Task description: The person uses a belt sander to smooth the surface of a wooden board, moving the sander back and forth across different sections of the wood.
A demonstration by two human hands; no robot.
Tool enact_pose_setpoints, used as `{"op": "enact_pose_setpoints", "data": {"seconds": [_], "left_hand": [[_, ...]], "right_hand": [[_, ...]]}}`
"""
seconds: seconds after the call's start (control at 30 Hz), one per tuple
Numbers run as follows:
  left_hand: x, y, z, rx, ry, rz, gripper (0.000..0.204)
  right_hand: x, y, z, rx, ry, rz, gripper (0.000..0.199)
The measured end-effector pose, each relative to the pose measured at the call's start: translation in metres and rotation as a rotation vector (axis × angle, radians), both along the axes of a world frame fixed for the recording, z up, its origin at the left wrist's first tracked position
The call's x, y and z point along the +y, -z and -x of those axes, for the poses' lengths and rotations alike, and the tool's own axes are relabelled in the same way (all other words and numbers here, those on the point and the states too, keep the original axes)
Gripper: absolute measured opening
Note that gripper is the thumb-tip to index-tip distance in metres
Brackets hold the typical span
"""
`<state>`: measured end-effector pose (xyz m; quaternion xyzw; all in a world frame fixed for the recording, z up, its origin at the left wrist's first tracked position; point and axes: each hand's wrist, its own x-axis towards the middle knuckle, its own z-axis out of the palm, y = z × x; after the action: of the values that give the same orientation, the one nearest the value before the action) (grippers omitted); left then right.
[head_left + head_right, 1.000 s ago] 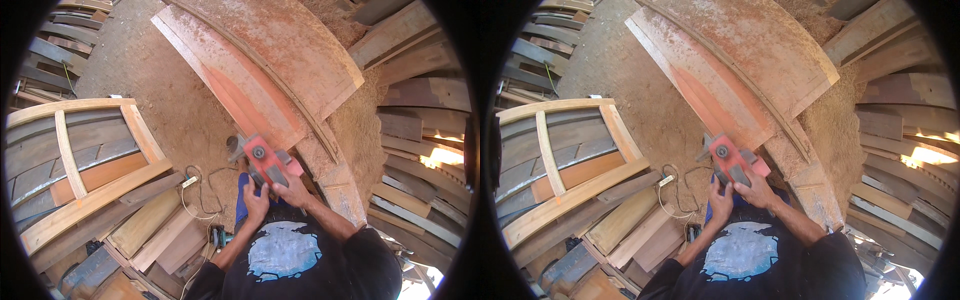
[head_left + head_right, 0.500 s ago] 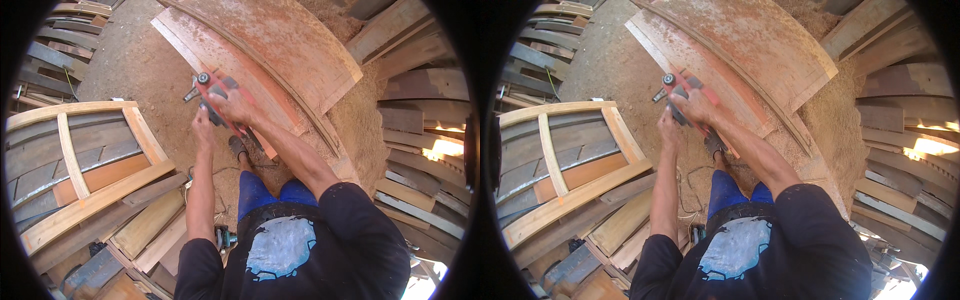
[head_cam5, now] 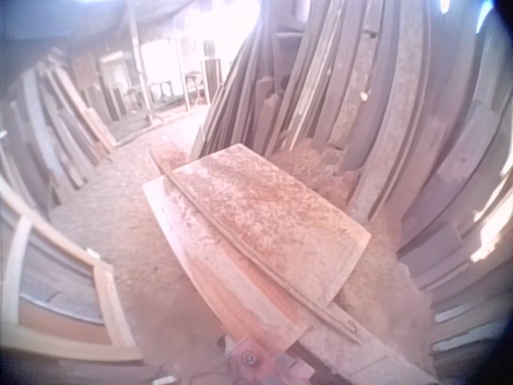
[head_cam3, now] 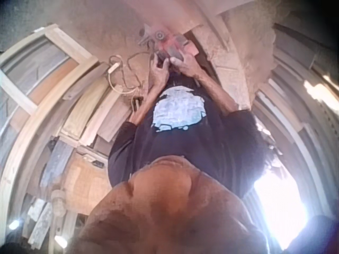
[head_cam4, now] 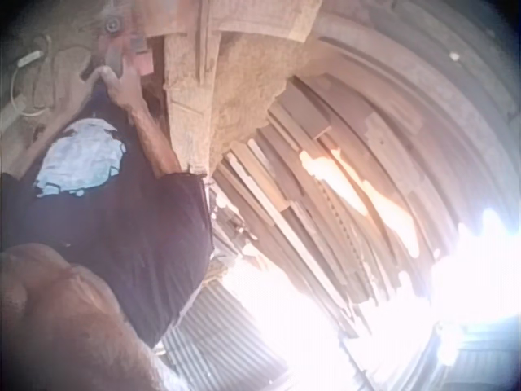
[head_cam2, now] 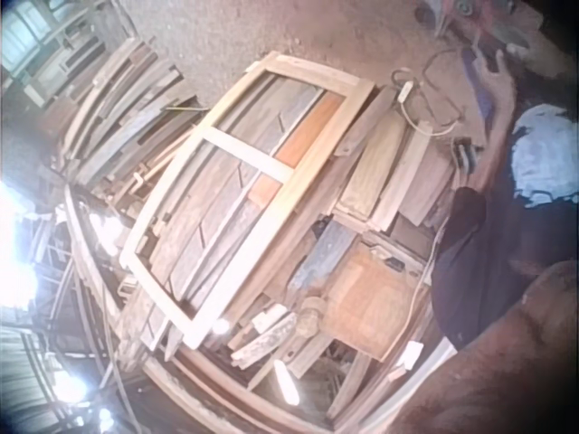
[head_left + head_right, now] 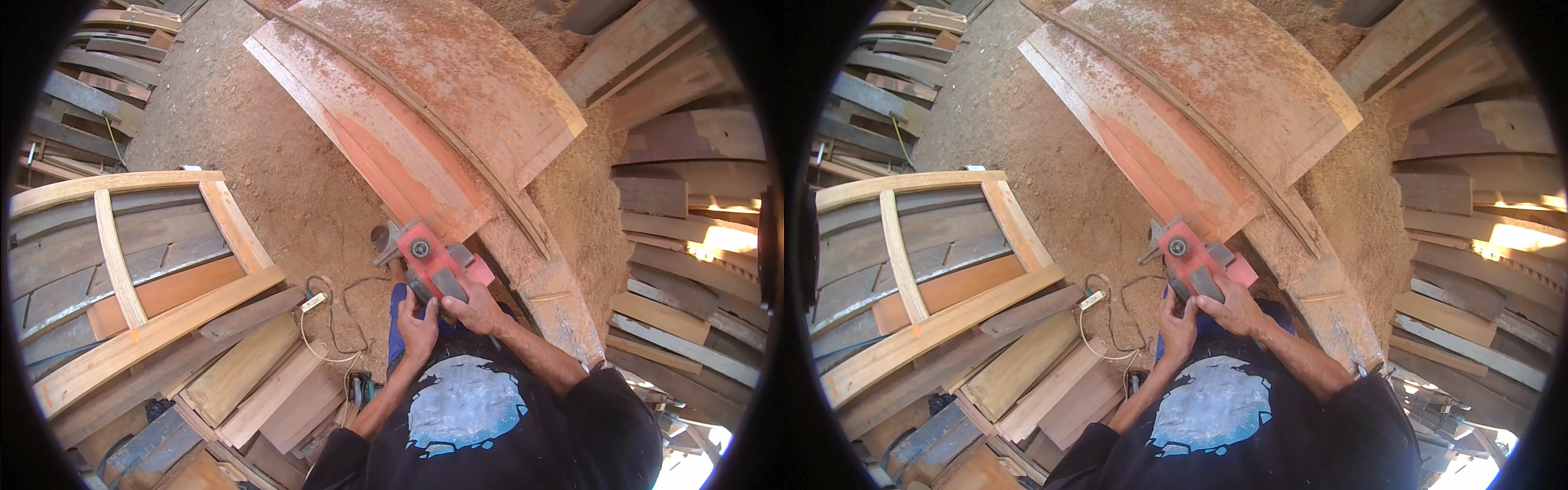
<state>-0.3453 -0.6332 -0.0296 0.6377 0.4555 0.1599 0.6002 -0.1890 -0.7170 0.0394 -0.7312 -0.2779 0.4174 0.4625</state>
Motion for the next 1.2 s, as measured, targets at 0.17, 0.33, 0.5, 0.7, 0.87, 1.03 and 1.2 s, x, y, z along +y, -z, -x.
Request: {"op": "enact_pose_setpoints", "data": {"seconds": [0.17,0.33,0.5,0.7,0.87,1.03,1.2], "left_hand": [[0.039,-0.014,-0.033,-0.19,-0.084,0.159,0.05],[0.14,-0.009,-0.075,-0.235,-0.098,0.047,0.04],[0.26,-0.014,-0.118,-0.225,-0.087,0.025,0.035],[0.226,-0.02,-0.111,-0.193,-0.03,-0.077,0.032],[0.111,-0.012,-0.068,-0.204,-0.053,0.006,0.04],[0.011,0.02,-0.006,0.029,-0.015,-0.105,0.056],[0.042,0.019,-0.019,-0.009,-0.09,0.016,0.059]], "right_hand": [[0.034,-0.004,-0.015,0.068,0.002,0.042,0.072],[0.14,0.011,-0.052,-0.092,0.022,-0.107,0.071],[0.255,-0.007,-0.104,-0.002,-0.066,0.013,0.072],[0.225,0.004,-0.092,-0.091,-0.018,-0.119,0.068],[0.109,0.005,-0.046,-0.042,0.004,-0.064,0.065],[0.002,-0.001,0.0,0.065,-0.008,0.028,0.07],[0.041,-0.008,-0.014,0.13,-0.012,0.006,0.061]]}}
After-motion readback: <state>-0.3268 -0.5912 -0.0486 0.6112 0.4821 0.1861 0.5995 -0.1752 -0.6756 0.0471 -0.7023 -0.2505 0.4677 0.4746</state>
